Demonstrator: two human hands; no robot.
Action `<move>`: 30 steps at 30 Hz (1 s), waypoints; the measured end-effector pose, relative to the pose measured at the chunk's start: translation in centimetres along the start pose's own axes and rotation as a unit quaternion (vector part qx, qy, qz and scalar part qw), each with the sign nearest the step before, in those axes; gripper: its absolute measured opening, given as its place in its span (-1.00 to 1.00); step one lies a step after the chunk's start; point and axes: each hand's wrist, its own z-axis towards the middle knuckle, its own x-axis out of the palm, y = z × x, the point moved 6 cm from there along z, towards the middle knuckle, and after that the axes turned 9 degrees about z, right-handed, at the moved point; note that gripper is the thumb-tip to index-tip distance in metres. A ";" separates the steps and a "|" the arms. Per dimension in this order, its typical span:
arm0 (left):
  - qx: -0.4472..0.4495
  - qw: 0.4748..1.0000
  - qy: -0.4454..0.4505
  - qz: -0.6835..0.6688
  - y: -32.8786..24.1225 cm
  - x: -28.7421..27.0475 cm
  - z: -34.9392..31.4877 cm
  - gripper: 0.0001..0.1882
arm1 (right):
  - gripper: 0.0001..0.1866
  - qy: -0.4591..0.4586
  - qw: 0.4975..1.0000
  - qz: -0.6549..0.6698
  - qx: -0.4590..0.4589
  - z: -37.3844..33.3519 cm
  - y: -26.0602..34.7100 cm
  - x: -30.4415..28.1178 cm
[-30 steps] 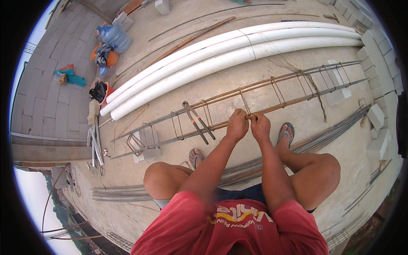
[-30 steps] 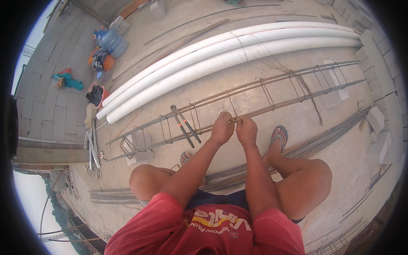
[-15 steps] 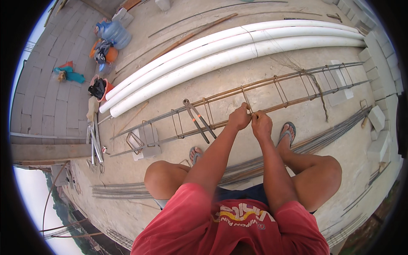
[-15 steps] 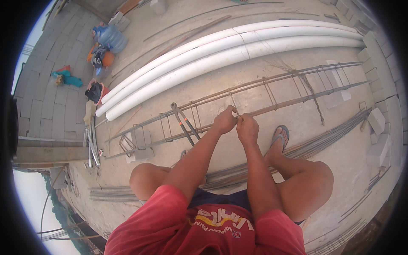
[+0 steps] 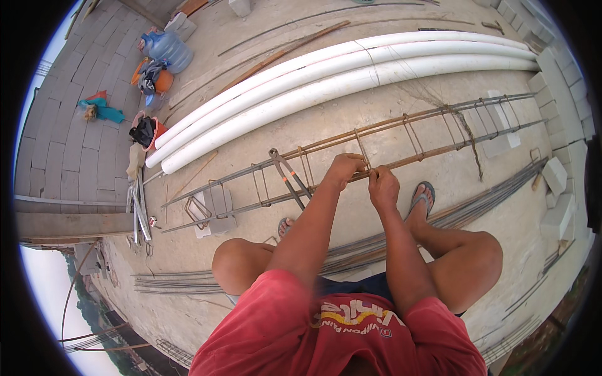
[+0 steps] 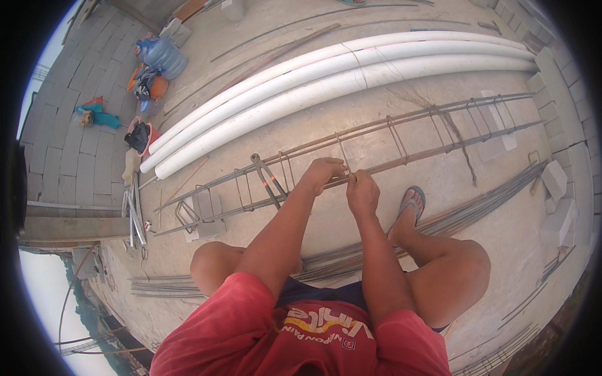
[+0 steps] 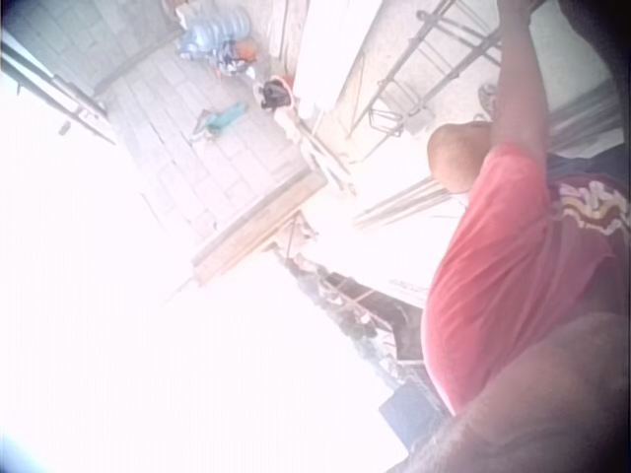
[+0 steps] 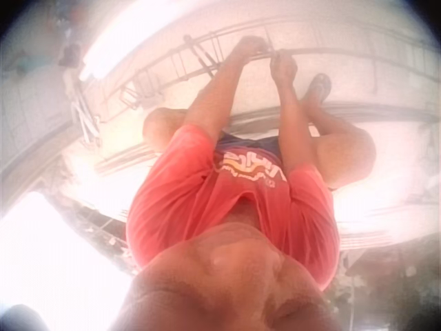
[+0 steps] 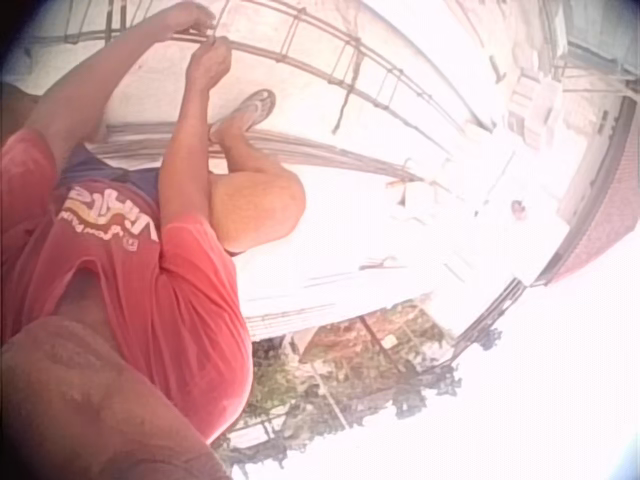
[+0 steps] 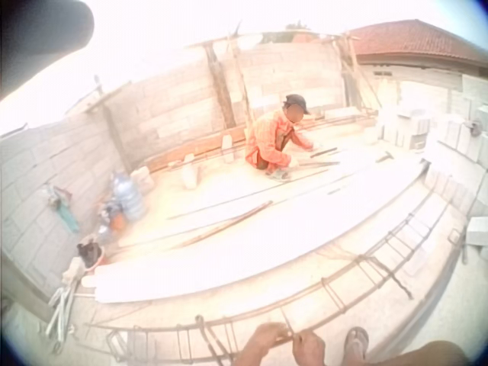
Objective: The person assembles a rebar cage by tying intersecting steel bars with wire. They use pliers to twist and secure the wire at each joint, working along the length of the cage on a rooftop construction site.
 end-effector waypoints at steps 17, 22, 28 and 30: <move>0.166 0.939 -0.145 0.262 -2.8 1.4 -1.6 -0.80 | -0.84 -0.069 0.996 0.046 -0.023 -0.7 -0.5 0.2; 0.191 0.926 -0.168 0.279 -2.0 1.6 -2.1 -0.75 | -0.85 -0.063 0.997 0.043 -0.024 -0.9 0.1 0.4; 0.213 0.945 -0.107 0.222 -1.4 2.2 -4.1 -0.69 | -0.86 -0.055 0.995 0.005 -0.084 -2.9 1.2 0.2; 0.229 0.939 -0.091 0.241 -1.3 2.4 -4.3 -0.69 | -0.81 -0.058 0.990 -0.010 -0.127 -3.3 1.3 0.2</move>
